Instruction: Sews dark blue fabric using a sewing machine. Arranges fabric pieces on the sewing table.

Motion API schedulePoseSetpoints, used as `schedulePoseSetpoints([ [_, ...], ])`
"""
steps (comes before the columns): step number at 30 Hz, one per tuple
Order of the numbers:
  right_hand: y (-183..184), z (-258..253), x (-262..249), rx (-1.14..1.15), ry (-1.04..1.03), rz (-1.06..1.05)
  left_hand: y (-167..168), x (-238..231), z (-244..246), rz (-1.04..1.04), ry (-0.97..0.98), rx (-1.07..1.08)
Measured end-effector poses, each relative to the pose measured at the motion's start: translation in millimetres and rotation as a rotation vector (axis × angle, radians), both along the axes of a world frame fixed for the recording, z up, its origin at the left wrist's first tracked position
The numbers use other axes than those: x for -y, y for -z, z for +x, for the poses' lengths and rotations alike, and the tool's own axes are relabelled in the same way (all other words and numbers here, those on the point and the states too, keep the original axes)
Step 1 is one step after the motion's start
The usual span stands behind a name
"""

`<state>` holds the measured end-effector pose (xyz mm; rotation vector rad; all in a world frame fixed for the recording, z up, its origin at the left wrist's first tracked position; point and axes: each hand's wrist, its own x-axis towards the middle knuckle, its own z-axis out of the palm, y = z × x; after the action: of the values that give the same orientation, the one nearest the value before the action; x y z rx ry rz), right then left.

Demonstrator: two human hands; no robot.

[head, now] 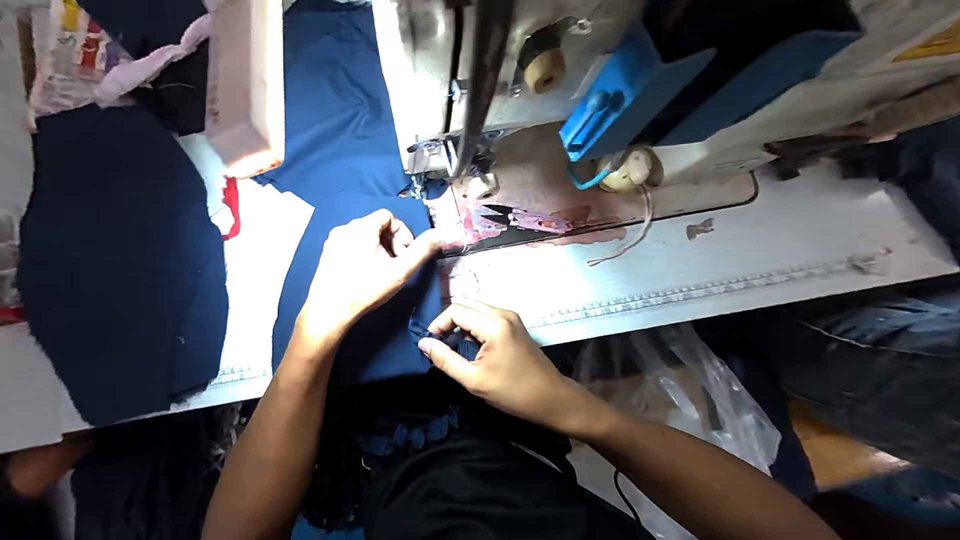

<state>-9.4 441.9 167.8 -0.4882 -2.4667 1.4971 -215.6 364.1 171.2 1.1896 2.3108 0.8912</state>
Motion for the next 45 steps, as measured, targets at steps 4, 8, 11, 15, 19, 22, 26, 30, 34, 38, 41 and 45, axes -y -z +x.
schedulePoseSetpoints([
  [4,-3.1,-1.5,6.6,-0.043,-0.062,0.096,-7.4,-7.3,2.0,-0.128,0.023,-0.045],
  [8,-3.9,-1.5,9.3,-0.06,-0.054,0.114,-9.6,-4.2,-4.1,-0.124,0.052,-0.028],
  [11,-2.8,-0.4,10.8,-0.067,-0.074,0.146,-12.1,-5.3,1.8,-0.179,0.025,-0.064],
  [15,-5.1,-1.2,15.1,-0.066,-0.111,0.204,-14.0,-11.1,4.2,-0.264,0.052,-0.103],
  [19,-3.8,-0.2,14.2,-0.073,-0.095,0.178,-14.3,-5.2,-6.4,-0.181,0.039,-0.03],
  [22,-2.1,2.3,14.0,-0.059,-0.09,0.147,-4.9,2.6,-11.0,-0.055,0.02,0.075],
  [26,-0.7,8.7,11.2,-0.03,-0.079,0.075,1.0,8.0,-14.3,0.028,-0.011,0.204],
  [30,-4.3,17.7,5.1,-0.037,-0.014,0.02,-0.8,8.2,-14.1,0.087,-0.046,0.276],
  [34,-17.4,19.4,-6.9,-0.109,0.014,-0.16,-0.5,14.8,-18.8,0.24,0.003,0.387],
  [38,-21.3,0.5,-29.1,-0.04,0.088,-0.277,-17.4,35.0,-29.0,0.029,-0.07,-0.071],
  [41,-18.3,-27.6,-43.4,-0.022,0.128,-0.436,-21.6,35.7,-22.2,0.02,-0.065,-0.31],
  [45,-13.7,-51.9,-48.3,-0.038,0.135,-0.581,-12.7,12.5,-8.6,0.348,0.15,0.043],
])
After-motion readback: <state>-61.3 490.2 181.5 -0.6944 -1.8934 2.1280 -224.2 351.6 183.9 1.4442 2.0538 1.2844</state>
